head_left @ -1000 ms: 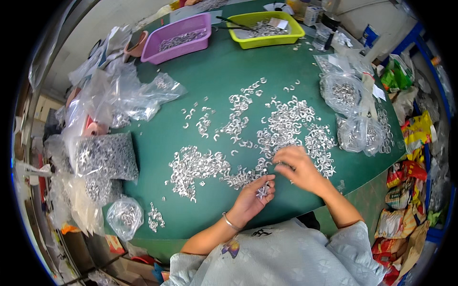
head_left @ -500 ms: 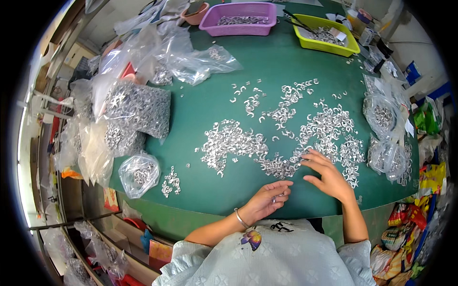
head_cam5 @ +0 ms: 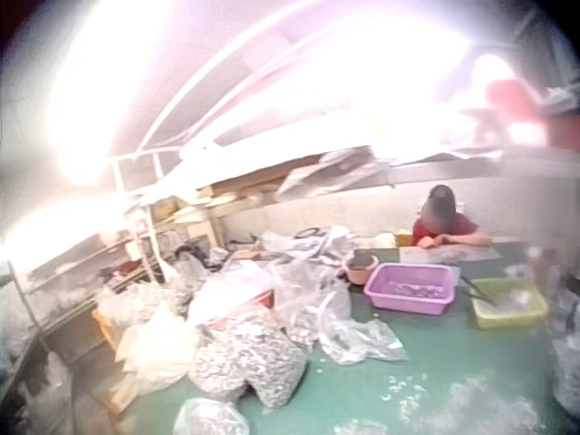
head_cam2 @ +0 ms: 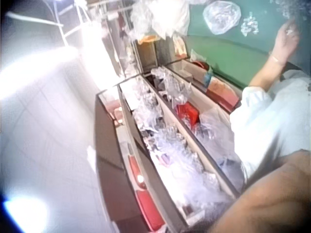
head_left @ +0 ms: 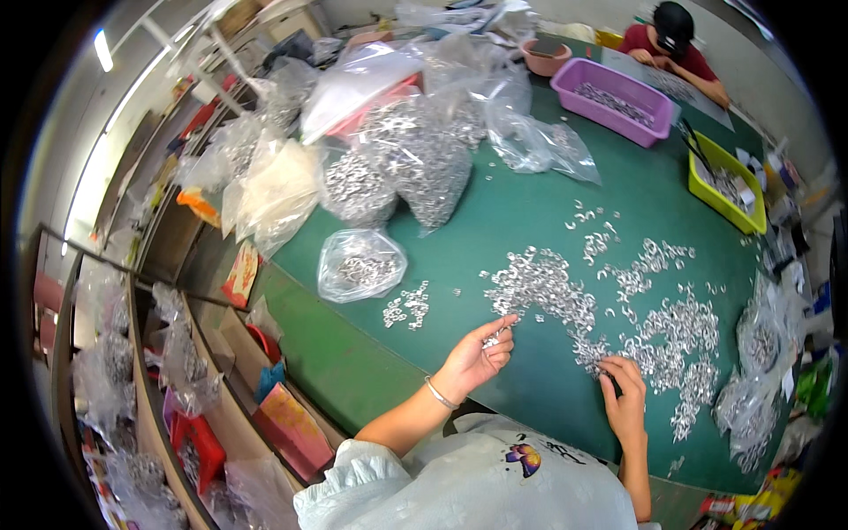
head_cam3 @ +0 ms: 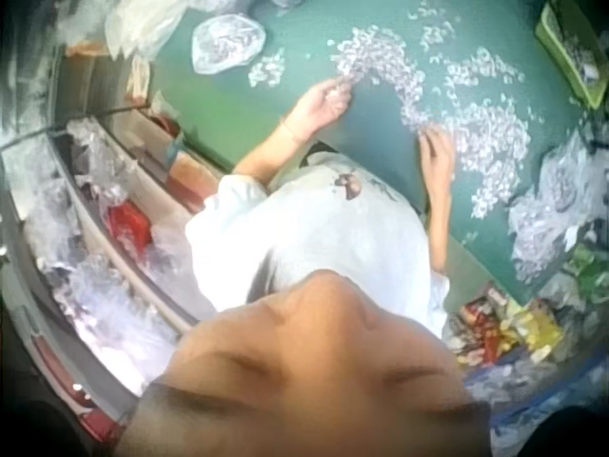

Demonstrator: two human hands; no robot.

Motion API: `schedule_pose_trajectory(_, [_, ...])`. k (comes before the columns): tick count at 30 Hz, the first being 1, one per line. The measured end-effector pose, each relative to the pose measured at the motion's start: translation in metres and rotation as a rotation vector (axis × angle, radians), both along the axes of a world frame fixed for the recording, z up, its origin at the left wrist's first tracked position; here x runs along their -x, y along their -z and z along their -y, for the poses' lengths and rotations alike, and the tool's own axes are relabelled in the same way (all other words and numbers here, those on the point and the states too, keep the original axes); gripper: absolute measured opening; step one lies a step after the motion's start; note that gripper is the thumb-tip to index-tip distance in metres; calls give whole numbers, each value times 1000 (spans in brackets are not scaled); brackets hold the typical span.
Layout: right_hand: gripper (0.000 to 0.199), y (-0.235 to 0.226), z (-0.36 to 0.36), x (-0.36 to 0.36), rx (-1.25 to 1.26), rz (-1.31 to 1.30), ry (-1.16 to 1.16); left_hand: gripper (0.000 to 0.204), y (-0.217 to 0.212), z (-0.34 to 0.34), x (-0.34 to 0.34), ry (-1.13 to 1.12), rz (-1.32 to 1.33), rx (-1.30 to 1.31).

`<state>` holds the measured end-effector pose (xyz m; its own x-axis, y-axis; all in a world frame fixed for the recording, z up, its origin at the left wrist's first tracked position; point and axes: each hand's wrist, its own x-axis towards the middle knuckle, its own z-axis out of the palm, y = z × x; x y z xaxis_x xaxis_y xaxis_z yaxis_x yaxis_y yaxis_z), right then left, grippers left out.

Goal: The person sorts small silver-colored star and crescent shaped metal components on a green table by hand, moving them into clusters while occasionally reaching for more components from nearby bags.

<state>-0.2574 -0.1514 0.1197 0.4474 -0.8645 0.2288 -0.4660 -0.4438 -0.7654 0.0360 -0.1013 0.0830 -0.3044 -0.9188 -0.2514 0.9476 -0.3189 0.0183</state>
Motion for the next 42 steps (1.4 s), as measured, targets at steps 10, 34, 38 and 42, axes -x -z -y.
schedule_pose_trajectory(10, [12, 2, -10, -9, 21, -14, -2, 36, -38, -1, -26, -354, 344, -203])
schedule_pose_trajectory(34, [9, 14, -14, -7, 99, 47, 144, 32, -165, 247, -270, -695, 2674, 396])
schedule_pose_trajectory(38, [15, 6, -7, -2, 118, -37, 185, 27, -193, 208, -235, -660, 2797, 347])
schedule_pose_trajectory(42, [49, 16, -7, -20, 143, -299, 191, 24, -186, 140, -147, -1013, 2496, 573])
